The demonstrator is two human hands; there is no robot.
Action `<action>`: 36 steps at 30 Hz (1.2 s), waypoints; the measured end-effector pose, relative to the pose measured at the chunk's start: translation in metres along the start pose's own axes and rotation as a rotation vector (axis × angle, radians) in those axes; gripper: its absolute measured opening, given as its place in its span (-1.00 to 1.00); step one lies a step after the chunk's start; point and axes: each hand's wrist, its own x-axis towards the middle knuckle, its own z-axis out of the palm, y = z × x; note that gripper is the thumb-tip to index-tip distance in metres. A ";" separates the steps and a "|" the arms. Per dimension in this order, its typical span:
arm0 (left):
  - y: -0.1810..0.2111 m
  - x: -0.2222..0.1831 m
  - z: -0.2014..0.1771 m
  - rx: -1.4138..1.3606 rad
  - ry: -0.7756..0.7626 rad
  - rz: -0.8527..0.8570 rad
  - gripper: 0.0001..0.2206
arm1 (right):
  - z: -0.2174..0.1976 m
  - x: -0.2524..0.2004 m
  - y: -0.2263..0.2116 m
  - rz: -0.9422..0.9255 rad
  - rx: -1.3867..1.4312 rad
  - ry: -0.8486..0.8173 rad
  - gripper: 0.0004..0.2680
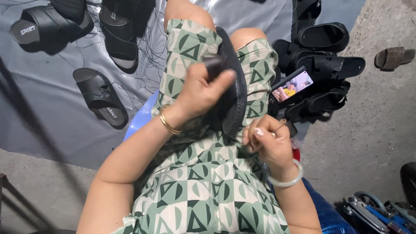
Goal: The person is hand-stitching a black leather sandal to repair it, then transitions to sorting small snails from a bowl into a bucket.
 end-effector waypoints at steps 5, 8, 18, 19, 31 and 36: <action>-0.001 0.005 -0.019 -0.058 0.005 0.064 -0.88 | -0.011 0.003 -0.006 0.061 0.097 0.042 -0.79; 0.028 -0.003 -0.014 -0.209 -0.151 0.029 -0.88 | -0.012 0.008 -0.018 -0.007 0.042 0.003 -0.79; 0.051 -0.029 -0.064 0.023 -0.134 0.133 -0.84 | -0.006 0.056 -0.054 -0.128 -0.984 -0.035 -0.76; 0.046 -0.030 -0.083 0.028 -0.140 0.135 -0.84 | 0.001 0.059 -0.052 -0.132 -0.980 -0.029 -0.76; 0.019 -0.087 0.013 0.553 -0.190 0.343 -0.74 | -0.005 0.030 0.007 -0.421 -1.241 0.057 -0.73; -0.045 -0.099 0.027 0.830 -0.133 0.568 -0.64 | -0.001 0.040 0.010 -0.406 -1.188 0.001 -0.71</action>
